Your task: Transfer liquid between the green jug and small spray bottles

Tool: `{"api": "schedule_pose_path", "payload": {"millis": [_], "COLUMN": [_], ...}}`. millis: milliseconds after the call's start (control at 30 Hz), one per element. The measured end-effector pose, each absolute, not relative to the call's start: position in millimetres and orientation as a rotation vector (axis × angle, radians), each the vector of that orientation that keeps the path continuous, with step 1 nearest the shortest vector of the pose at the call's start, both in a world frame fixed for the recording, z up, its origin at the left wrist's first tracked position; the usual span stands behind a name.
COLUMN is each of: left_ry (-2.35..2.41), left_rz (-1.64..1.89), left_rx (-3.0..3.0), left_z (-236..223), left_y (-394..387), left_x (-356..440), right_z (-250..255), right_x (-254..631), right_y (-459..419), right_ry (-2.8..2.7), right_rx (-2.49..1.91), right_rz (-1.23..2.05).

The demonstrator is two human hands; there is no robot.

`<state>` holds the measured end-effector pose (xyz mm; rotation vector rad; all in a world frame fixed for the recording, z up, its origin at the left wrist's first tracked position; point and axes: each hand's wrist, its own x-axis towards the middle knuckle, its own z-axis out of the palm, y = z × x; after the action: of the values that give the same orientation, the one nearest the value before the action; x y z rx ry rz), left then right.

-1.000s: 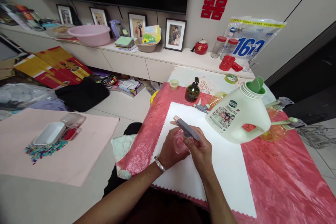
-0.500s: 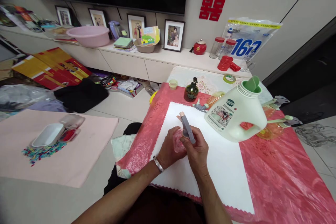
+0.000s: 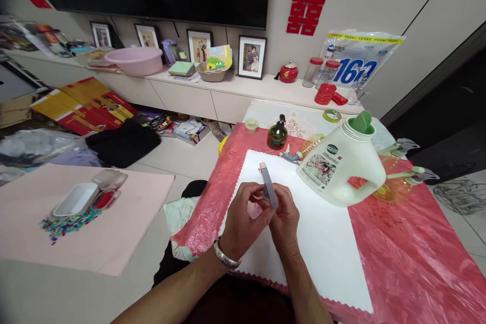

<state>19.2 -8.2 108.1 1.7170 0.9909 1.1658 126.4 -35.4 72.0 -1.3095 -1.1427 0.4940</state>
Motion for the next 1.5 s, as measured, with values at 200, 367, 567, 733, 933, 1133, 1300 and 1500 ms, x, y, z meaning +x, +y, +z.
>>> {"api": "schedule_pose_path", "payload": {"millis": [200,367,567,733,933,1133,1300,1500], "left_ry": [1.184,1.075,0.961,0.94,0.977,0.846,0.781,0.764], "left_rz": [1.093,1.073,1.113,1.094,1.106,1.09,1.021,1.034], "left_rx": [1.628,1.708,1.802,1.743,1.572,1.65,1.531,1.512], "left_z": [104,105,99,97,94,89,87,87], "left_y": [1,5,5,7,6,12,23,27], "left_x": [34,28,19,19,19,13,13,16], "right_z": [67,58,60,59,46,35,32,31], "right_x": [128,134,142,143,136,131,129,135], "right_y": [-38,-37,-40,-43,-39,-38,-35,-36], "right_ry": [-1.163,-1.166,-1.188,-1.131,-1.027,-0.943,-0.926,-0.906], "right_rx": [-1.268,-1.227,-1.159,-1.082,-1.077,-1.037,-0.994,-0.993], "right_rz": [0.486,0.576,0.726,0.812,0.73,0.734,0.743,0.778]}}
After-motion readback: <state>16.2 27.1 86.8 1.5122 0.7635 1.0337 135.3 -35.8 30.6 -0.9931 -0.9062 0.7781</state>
